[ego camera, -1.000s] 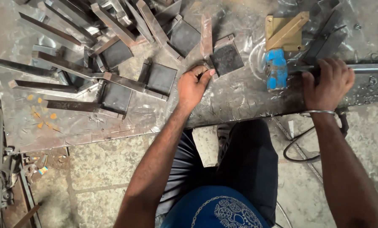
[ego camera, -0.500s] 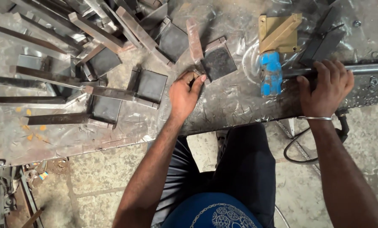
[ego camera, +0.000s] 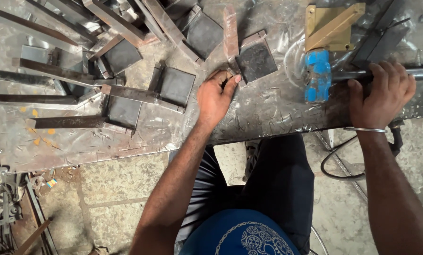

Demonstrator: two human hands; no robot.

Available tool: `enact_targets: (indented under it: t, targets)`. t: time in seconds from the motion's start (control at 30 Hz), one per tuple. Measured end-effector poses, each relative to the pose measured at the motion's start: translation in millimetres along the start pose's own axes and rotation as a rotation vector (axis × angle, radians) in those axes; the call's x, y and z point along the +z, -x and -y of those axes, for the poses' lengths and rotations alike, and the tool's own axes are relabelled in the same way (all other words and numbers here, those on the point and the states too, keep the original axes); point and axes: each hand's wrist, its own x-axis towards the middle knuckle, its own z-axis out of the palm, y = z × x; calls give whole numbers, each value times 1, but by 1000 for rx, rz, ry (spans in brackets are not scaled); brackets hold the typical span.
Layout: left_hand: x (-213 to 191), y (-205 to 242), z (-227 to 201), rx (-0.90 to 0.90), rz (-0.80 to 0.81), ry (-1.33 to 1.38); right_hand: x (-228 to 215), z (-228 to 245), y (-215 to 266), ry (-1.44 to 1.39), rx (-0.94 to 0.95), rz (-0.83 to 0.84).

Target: The person sits at a workbench covered with metal brackets and offcuts, picks up small metal pieces one at a time, and strikes them with a blue-headed mallet to straighten or shape them, then sets the worked piece back on the bench and reaches for the next one.

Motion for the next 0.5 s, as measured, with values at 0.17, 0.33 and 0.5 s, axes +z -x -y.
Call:
enact_targets:
  t: [0.17,0.33,0.5]
  targets:
    - [0,0,0,2,-1,-18,5,-8,9,7,23,28]
    - [2,0,1,2,12,-22,5,-9,11,8,37,46]
    - [1,0,0,1,2,-15,4,-7,9,24,24,36]
